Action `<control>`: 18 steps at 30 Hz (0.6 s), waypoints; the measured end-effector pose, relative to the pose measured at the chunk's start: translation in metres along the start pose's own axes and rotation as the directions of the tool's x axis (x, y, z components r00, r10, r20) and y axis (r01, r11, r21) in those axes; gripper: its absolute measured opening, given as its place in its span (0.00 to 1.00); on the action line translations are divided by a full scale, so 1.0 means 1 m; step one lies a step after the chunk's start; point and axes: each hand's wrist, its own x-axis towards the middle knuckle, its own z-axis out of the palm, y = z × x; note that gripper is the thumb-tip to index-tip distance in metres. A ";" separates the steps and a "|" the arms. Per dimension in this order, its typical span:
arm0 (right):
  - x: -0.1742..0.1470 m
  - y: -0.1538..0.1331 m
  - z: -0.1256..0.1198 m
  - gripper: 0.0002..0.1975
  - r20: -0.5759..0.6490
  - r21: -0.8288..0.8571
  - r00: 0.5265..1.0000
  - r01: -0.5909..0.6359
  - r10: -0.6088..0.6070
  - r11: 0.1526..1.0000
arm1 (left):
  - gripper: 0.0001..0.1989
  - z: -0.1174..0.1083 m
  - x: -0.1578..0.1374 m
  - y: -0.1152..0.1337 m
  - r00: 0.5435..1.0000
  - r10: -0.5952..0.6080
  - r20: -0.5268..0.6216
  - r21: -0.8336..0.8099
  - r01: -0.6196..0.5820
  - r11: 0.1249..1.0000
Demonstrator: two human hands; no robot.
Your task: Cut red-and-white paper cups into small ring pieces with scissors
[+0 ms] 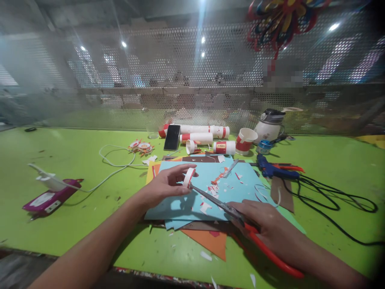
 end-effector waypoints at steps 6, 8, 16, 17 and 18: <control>-0.001 0.001 -0.002 0.15 -0.034 -0.065 0.999 0.023 -0.025 0.998 | 0.30 0.002 0.000 0.002 0.999 -0.033 -0.004 0.012 0.033 0.999; -0.002 0.002 -0.002 0.16 -0.046 -0.071 0.998 0.030 -0.033 0.997 | 0.30 0.002 0.000 0.002 0.999 -0.032 -0.001 0.016 0.032 0.999; -0.006 0.006 0.001 0.17 -0.052 -0.120 0.997 0.045 -0.052 0.992 | 0.30 0.000 -0.001 -0.001 0.998 -0.048 0.044 0.042 0.046 0.998; -0.006 0.006 0.001 0.17 -0.050 -0.122 0.997 0.046 -0.052 0.991 | 0.29 0.000 -0.001 0.000 0.997 -0.054 0.048 0.043 0.052 0.998; -0.006 0.006 0.001 0.17 -0.048 -0.120 0.997 0.048 -0.054 0.992 | 0.28 0.001 -0.001 0.001 0.997 -0.057 0.054 0.042 0.055 0.998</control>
